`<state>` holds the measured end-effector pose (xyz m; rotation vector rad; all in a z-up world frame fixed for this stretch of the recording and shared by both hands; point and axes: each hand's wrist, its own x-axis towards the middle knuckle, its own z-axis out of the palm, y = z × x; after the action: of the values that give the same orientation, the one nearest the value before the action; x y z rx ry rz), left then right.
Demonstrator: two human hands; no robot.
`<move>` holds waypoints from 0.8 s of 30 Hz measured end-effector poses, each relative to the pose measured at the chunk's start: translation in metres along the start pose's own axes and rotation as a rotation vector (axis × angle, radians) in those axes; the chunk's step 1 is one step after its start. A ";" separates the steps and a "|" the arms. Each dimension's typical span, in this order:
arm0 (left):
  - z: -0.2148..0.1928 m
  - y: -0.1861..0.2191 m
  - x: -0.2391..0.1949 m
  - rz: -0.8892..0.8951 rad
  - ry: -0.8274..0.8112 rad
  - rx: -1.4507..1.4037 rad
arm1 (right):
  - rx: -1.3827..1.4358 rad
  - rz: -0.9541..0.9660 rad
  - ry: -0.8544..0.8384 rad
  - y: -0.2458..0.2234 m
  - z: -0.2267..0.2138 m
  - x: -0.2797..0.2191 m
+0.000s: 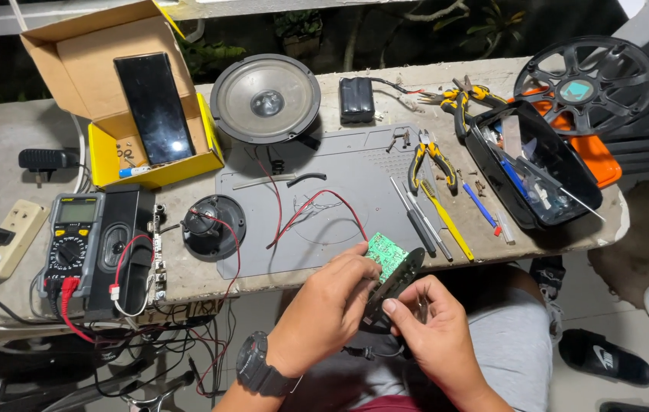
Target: The person uses a soldering iron to work on a green circuit board, applying heat to specific points. They then attach a black plastic component to the board and continue soldering connections. The workspace includes a multimeter, speakers, and various tools.
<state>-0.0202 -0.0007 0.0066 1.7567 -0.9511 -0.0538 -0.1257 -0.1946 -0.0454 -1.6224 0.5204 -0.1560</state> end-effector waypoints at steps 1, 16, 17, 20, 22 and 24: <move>0.000 -0.002 -0.001 -0.020 -0.001 -0.017 | -0.050 -0.023 -0.007 -0.004 -0.001 0.000; 0.008 0.029 -0.047 -0.167 0.370 0.175 | -0.129 0.029 0.041 0.019 0.003 0.004; 0.012 0.028 -0.051 -0.172 0.376 0.177 | -0.132 0.029 0.034 0.020 0.003 0.004; 0.025 0.022 -0.060 -0.225 0.237 0.237 | -0.160 0.008 0.061 0.023 0.002 0.003; 0.036 0.011 -0.060 -0.210 0.228 0.327 | -0.194 0.023 0.087 0.024 0.003 0.003; 0.037 0.010 -0.054 -0.219 0.223 0.327 | -0.176 0.009 0.066 0.038 -0.004 0.005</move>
<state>-0.0791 0.0026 -0.0222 2.1127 -0.6272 0.1621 -0.1322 -0.2018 -0.0827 -1.7903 0.6063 -0.1611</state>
